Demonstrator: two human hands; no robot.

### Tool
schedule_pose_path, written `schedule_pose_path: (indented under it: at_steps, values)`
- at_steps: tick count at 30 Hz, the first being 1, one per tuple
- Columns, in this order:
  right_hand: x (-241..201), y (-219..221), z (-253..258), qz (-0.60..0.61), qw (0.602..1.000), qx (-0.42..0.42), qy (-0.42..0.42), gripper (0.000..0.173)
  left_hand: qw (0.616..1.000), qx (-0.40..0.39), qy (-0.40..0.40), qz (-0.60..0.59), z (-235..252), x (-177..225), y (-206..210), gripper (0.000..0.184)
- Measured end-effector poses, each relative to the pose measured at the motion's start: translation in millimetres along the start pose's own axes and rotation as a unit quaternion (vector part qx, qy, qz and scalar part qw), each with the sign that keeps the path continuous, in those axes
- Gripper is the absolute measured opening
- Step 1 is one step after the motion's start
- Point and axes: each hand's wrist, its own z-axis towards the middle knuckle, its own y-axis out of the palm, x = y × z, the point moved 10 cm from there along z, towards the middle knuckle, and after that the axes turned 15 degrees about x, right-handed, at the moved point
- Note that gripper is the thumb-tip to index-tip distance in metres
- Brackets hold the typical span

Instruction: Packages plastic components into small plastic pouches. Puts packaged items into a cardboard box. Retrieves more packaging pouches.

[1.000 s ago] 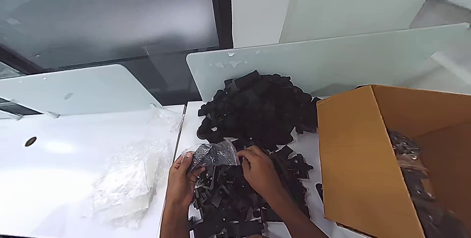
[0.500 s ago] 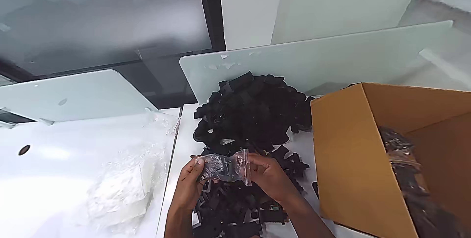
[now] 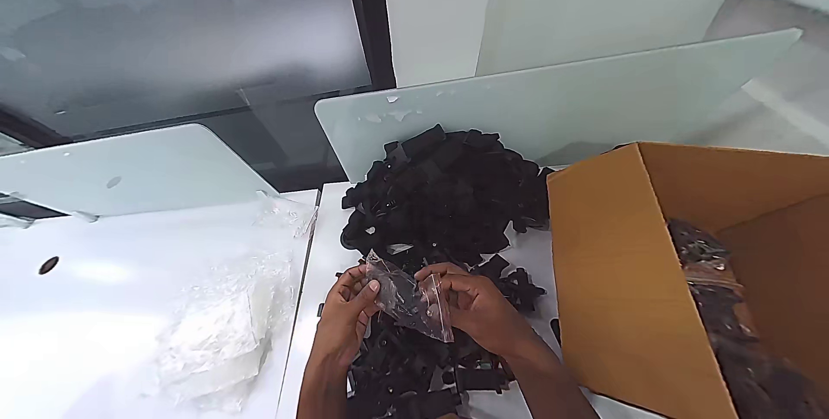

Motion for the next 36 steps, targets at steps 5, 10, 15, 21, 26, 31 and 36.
schedule_pose_path:
  at_steps: [5,10,15,21,26,31,36]
  values:
    - [-10,-5,-3,-0.07,0.997,-0.016,-0.043,0.021,0.998,0.003,-0.019,-0.06,7,-1,-9,0.016]
    - [-14,-1,-6,0.082,0.996,-0.032,-0.015,0.025,0.987,-0.042,-0.062,-0.142,0,-4,8,0.026]
    - [-9,-10,-4,0.12,0.992,0.028,-0.004,0.02,0.977,-0.016,-0.097,-0.187,5,-11,15,0.023]
    - [-12,-27,-4,-0.076,0.983,0.163,-0.044,0.015,0.978,0.001,-0.068,-0.196,8,-16,17,0.027]
    - [-28,-8,-13,-0.372,0.897,0.073,-0.229,0.026,0.982,0.044,-0.062,-0.173,11,-23,14,0.017]
    - [-16,2,-14,-0.059,0.995,0.056,-0.056,0.015,0.979,0.028,-0.102,-0.172,11,-39,13,0.028]
    - [1,11,-21,0.152,0.983,0.035,0.1,0.016,0.975,0.087,-0.091,-0.18,18,-20,-11,0.038]
